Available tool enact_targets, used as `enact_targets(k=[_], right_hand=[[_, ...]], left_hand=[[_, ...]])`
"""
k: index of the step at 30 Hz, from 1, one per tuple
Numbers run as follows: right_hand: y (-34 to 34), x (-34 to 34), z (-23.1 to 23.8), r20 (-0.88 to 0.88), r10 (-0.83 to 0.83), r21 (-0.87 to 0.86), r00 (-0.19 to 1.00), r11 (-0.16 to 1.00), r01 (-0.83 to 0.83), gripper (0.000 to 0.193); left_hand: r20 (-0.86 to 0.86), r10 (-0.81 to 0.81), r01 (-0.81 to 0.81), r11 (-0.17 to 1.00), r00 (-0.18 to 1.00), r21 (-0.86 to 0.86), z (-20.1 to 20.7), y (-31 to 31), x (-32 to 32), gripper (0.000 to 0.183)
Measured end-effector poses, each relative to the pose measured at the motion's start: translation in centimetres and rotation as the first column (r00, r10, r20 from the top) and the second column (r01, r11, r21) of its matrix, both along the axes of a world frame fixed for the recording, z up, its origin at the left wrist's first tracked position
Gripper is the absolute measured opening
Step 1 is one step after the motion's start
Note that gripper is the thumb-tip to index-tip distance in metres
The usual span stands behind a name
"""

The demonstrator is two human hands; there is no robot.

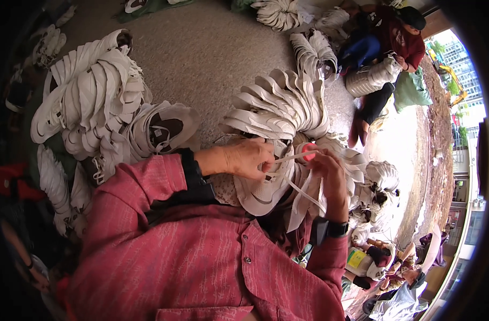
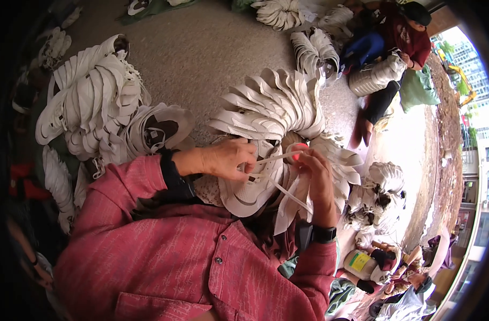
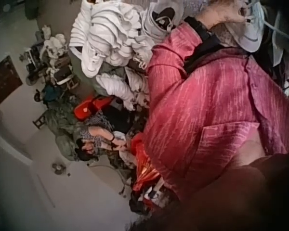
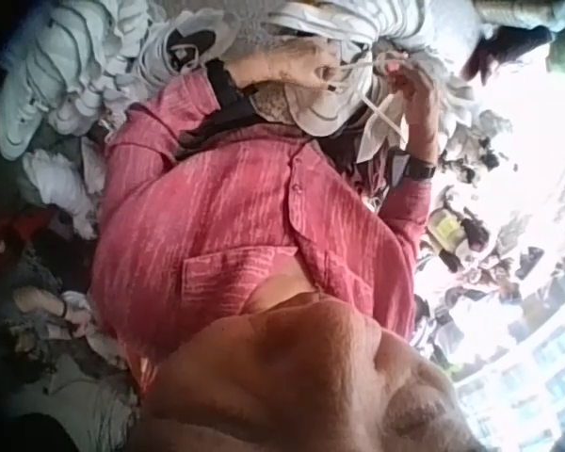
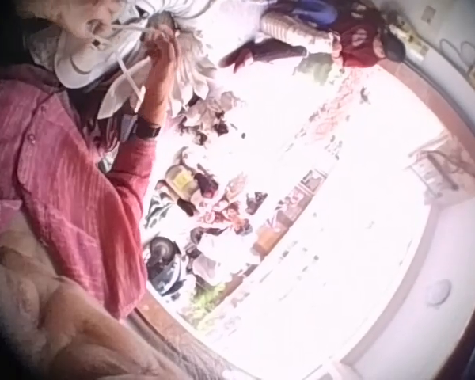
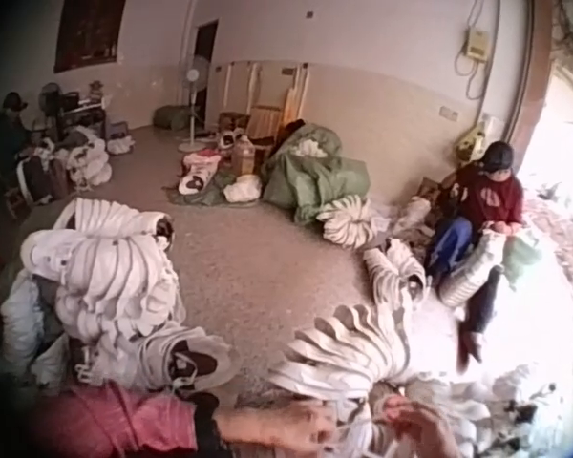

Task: The recorder is lacing white shoe uppers by threading long white laces through eyelets.

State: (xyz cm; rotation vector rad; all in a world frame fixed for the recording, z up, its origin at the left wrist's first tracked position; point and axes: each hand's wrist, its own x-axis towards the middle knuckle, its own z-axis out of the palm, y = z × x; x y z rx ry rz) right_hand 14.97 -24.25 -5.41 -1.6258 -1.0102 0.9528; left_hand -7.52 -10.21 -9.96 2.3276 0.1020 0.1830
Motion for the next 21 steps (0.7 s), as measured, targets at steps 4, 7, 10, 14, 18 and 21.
enact_targets(k=[4, 7, 10, 14, 18, 21], right_hand=[[-1.5, -0.2, -1.9, -0.913, 0.096, 0.172, 0.397, 0.972, 0.161, 0.026], [-2.7, 5.3, -2.1, -0.957, 0.085, 0.205, 0.277, 0.874, 0.44, 0.012], [-6.9, 14.6, -1.7, -0.992, 0.079, 0.127, 0.1, 0.638, 0.759, 0.007], [-15.6, 27.0, -0.7, -0.981, 0.19, 0.047, -0.043, 0.443, 0.895, 0.012], [-22.4, 33.5, 0.7, -0.987, 0.15, -0.023, -0.052, 0.189, 0.982, 0.013], [-21.9, 32.2, -0.8, -0.978, -0.053, 0.173, 0.2, 0.326, 0.929, 0.022]], left_hand=[[-0.065, 0.051, -0.062, 0.984, 0.997, -0.17, -1.0, 0.3, 0.6, 0.016], [-0.042, -0.015, 0.001, 0.947, 0.999, -0.321, -1.3, 1.1, 0.5, 0.017], [-0.05, -0.095, 0.068, 0.917, 0.994, -0.393, -1.2, 1.6, 0.9, 0.03], [-0.137, -0.108, 0.037, 0.898, 0.985, -0.438, -1.0, 1.4, 1.1, 0.037], [-0.038, -0.07, 0.047, 0.906, 0.997, -0.421, -0.8, 0.7, 1.2, 0.033], [0.002, 0.047, -0.045, 0.969, 0.999, -0.242, -0.6, -0.4, 1.5, 0.025]])
